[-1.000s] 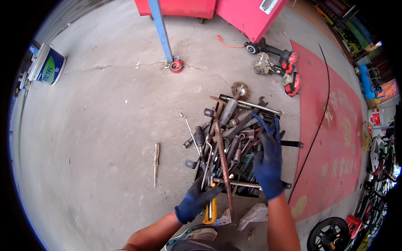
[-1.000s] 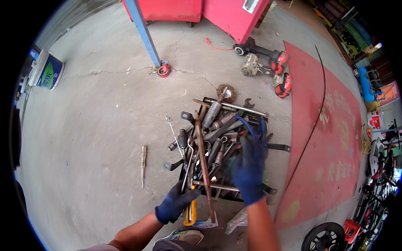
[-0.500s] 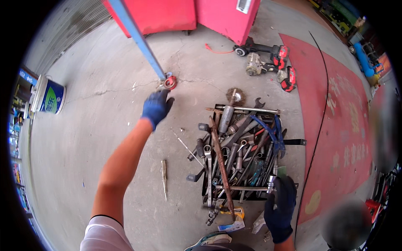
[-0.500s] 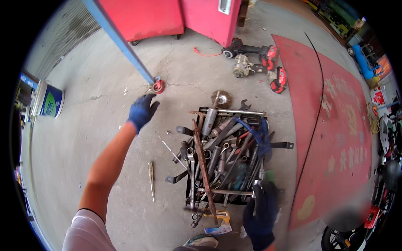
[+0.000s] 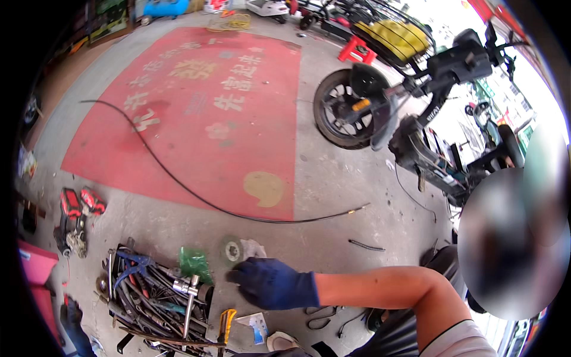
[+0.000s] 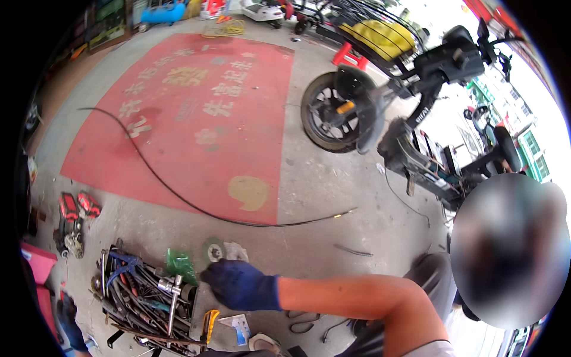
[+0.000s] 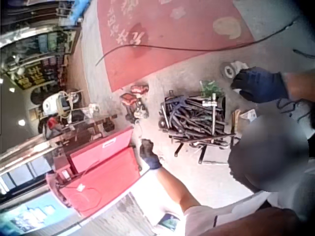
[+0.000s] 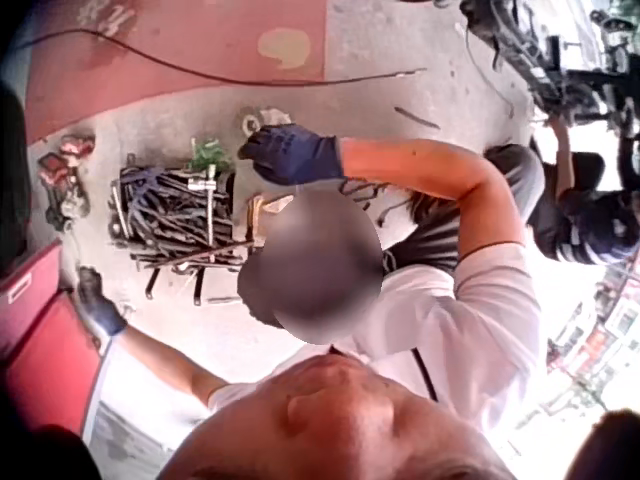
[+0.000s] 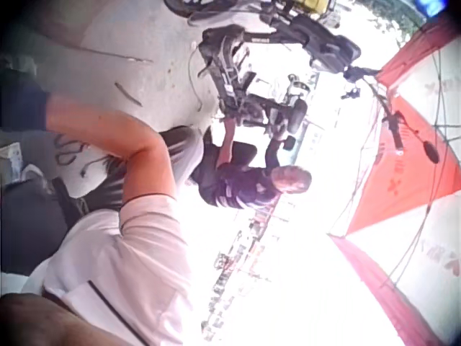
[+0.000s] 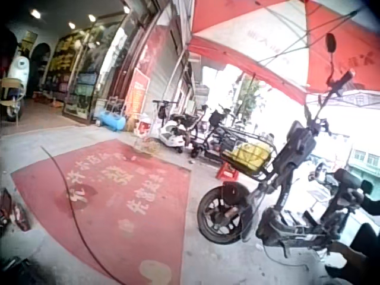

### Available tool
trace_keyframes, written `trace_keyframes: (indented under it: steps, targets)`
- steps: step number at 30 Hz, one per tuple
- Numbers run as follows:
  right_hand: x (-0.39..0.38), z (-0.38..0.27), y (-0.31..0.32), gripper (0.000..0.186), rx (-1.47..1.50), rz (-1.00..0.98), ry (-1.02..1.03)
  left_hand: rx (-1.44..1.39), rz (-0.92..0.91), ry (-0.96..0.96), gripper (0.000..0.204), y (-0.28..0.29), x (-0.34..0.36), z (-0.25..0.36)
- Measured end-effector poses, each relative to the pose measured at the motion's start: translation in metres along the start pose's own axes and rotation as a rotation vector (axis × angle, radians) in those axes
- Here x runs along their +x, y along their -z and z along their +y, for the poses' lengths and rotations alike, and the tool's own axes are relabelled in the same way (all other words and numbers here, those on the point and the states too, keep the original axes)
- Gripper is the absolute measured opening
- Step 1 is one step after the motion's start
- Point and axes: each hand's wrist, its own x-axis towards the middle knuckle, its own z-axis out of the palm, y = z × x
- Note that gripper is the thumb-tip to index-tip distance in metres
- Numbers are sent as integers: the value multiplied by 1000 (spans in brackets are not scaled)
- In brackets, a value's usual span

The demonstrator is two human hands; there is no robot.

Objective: The person sits on the ground and repairs the wiring of an electric scooter. They use pliers to strip wire ends, wrap connections with red and black electrical tape, and secure the wires with a zip tie.

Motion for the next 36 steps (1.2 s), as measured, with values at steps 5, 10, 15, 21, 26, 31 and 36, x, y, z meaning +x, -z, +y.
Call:
trace_keyframes:
  steps: [5,10,15,21,26,31,36]
  targets:
    - [19,-54,37,45,170,217,-7,-341,-607,-145,63,-237,-71,245]
    - [-64,-13,134,47,37,348,-245,-494,-1006,-102,75,-410,-143,350]
    - [-155,45,192,35,415,318,-318,-424,-1171,268,46,-490,-170,398]
    - [-200,121,240,34,805,376,-37,-297,-1080,228,31,-549,-189,451]
    - [-225,165,302,28,1312,298,-245,-221,-1018,274,15,-593,-195,529]
    - [-237,189,319,29,1496,283,-252,-153,-1021,371,16,-599,-206,559]
    - [-239,195,324,33,1510,500,-292,-147,-1004,402,14,-609,-206,587]
